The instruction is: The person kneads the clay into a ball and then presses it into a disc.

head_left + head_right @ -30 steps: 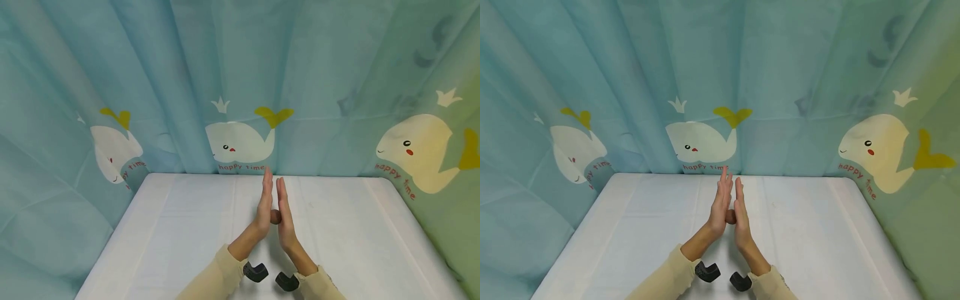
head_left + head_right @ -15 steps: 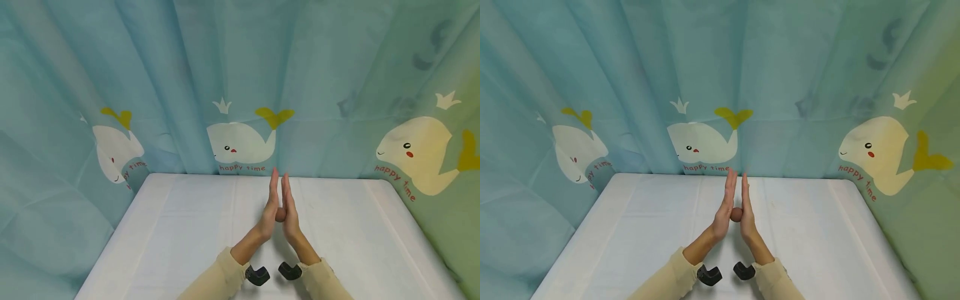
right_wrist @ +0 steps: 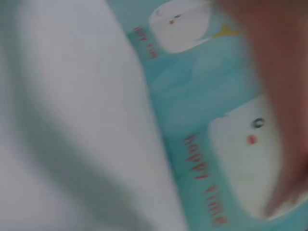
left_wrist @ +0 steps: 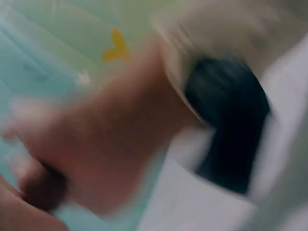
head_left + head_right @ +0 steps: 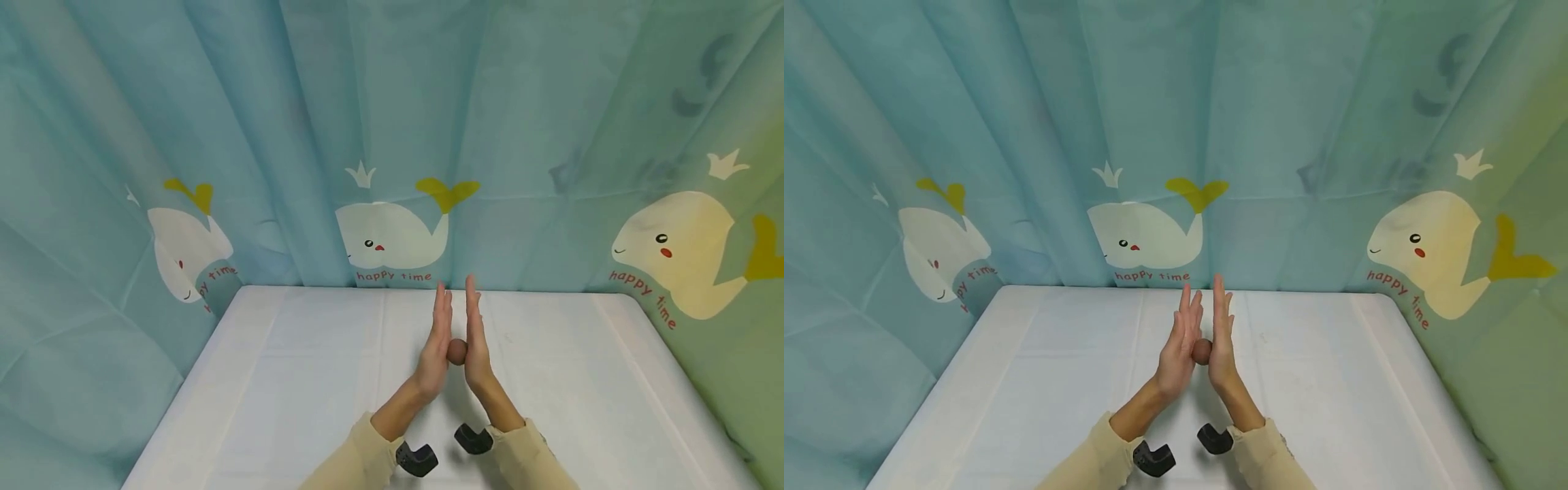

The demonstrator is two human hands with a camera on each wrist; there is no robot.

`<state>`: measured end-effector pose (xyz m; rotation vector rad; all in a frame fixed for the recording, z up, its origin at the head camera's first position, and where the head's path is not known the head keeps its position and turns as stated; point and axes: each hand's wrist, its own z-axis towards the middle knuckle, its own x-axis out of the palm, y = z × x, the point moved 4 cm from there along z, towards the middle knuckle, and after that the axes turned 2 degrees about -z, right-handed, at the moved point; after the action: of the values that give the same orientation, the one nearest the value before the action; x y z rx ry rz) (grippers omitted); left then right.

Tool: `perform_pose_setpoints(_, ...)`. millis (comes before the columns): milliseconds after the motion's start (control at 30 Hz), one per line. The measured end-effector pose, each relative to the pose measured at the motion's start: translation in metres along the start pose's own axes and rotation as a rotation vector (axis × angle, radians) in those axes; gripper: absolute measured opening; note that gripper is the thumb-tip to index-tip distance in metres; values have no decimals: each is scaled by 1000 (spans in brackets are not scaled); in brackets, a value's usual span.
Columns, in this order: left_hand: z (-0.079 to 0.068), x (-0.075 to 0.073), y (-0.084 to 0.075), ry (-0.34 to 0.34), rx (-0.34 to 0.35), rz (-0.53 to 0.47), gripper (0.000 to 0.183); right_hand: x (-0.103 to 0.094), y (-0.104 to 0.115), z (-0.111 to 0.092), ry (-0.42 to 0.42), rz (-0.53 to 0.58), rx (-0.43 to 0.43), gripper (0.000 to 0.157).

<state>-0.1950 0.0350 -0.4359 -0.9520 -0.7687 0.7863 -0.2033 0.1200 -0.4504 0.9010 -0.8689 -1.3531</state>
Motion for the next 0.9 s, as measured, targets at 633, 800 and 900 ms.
perform_pose_setpoints(633, 2, -6, 1, -44, -49, -74, 65, 1, 2, 15, 22, -14, 4, 54)
perform_pose_setpoints(800, 12, -12, -16, -95, 34, -5, 65, 14, -6, -4, 98, 82, -64, 54)
perform_pose_setpoints(900, 17, -20, -11, -138, 71, 88, 62, 26, 7, -17, 127, 138, -135, 56)
